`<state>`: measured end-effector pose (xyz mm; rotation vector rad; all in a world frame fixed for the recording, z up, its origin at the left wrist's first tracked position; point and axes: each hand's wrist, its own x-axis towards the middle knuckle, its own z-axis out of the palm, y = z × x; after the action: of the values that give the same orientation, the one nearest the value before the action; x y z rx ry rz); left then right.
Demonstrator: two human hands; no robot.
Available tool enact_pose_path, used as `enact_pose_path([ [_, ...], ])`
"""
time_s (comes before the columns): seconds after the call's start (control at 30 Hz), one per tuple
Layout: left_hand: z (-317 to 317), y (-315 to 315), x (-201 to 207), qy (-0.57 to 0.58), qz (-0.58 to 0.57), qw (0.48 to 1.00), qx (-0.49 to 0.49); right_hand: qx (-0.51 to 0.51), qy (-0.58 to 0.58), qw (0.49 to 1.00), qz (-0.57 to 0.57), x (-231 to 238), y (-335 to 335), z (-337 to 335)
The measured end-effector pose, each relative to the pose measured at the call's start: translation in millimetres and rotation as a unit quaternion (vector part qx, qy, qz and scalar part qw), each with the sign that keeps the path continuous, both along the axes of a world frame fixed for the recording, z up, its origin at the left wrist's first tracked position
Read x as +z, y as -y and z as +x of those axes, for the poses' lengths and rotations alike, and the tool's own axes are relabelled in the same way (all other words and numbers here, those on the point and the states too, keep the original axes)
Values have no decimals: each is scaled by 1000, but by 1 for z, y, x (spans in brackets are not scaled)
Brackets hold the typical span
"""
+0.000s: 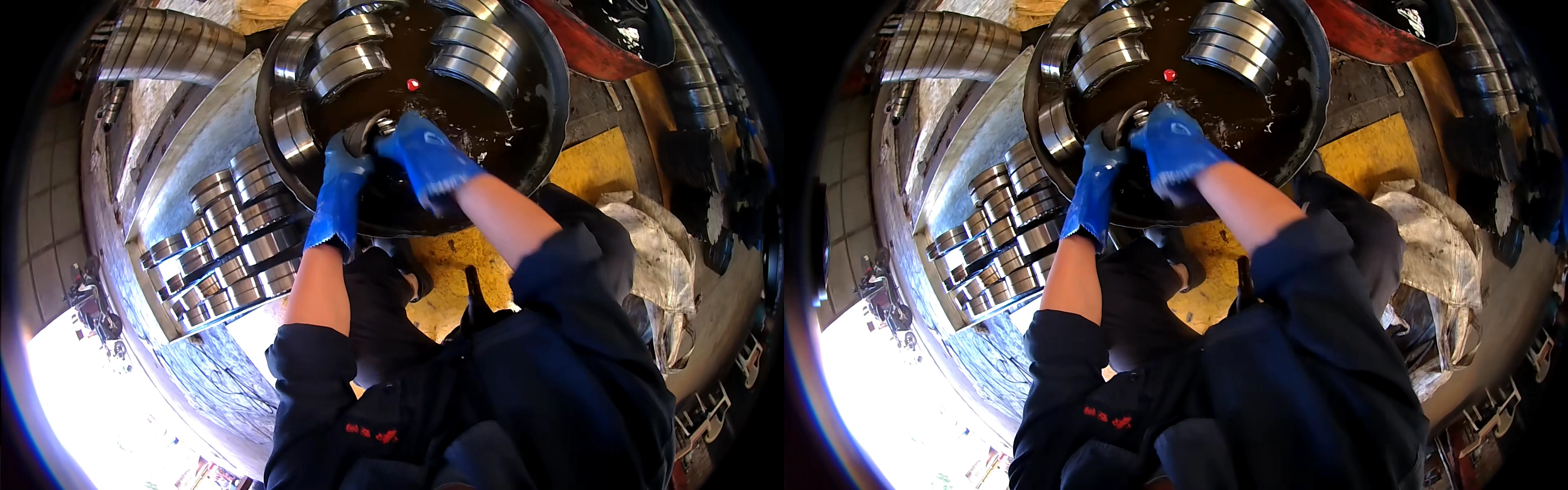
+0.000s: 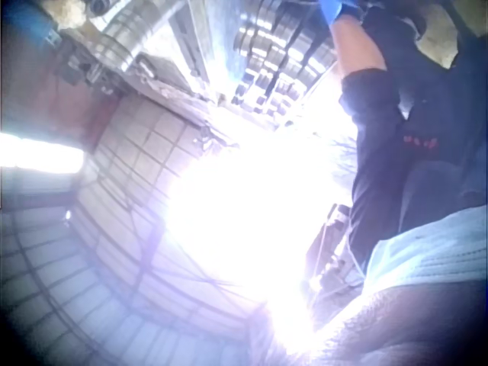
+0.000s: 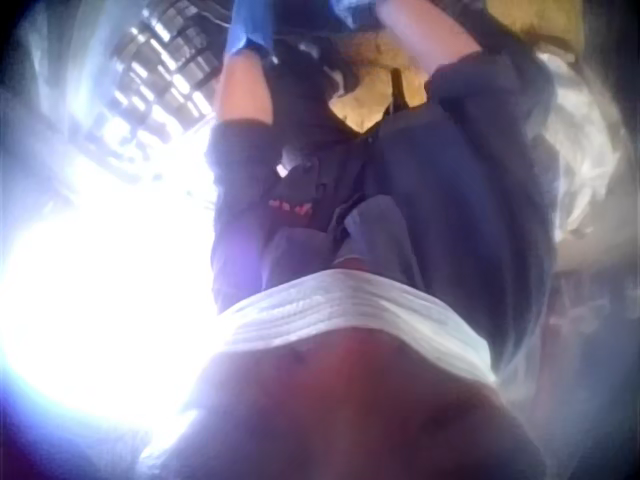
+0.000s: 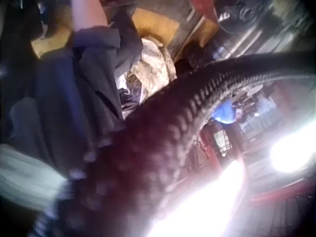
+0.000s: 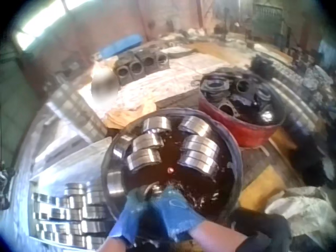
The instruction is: The person cleans metal bearings by dipping them into a basin of fluid and scrubbing them with a small brush while wearing blue gloves.
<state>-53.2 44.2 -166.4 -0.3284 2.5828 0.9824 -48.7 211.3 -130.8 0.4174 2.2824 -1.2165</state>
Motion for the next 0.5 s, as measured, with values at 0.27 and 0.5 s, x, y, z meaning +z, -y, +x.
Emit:
enact_pose_path([
  [0.27, 2, 0, -5, -33, 13, 994, 106, 205, -199, 958, -2, -70, -1, -24],
  [0.5, 8, 22, -25, -38, 34, 990, 134, -25, -195, 980, -10, -59, 38, 46],
])
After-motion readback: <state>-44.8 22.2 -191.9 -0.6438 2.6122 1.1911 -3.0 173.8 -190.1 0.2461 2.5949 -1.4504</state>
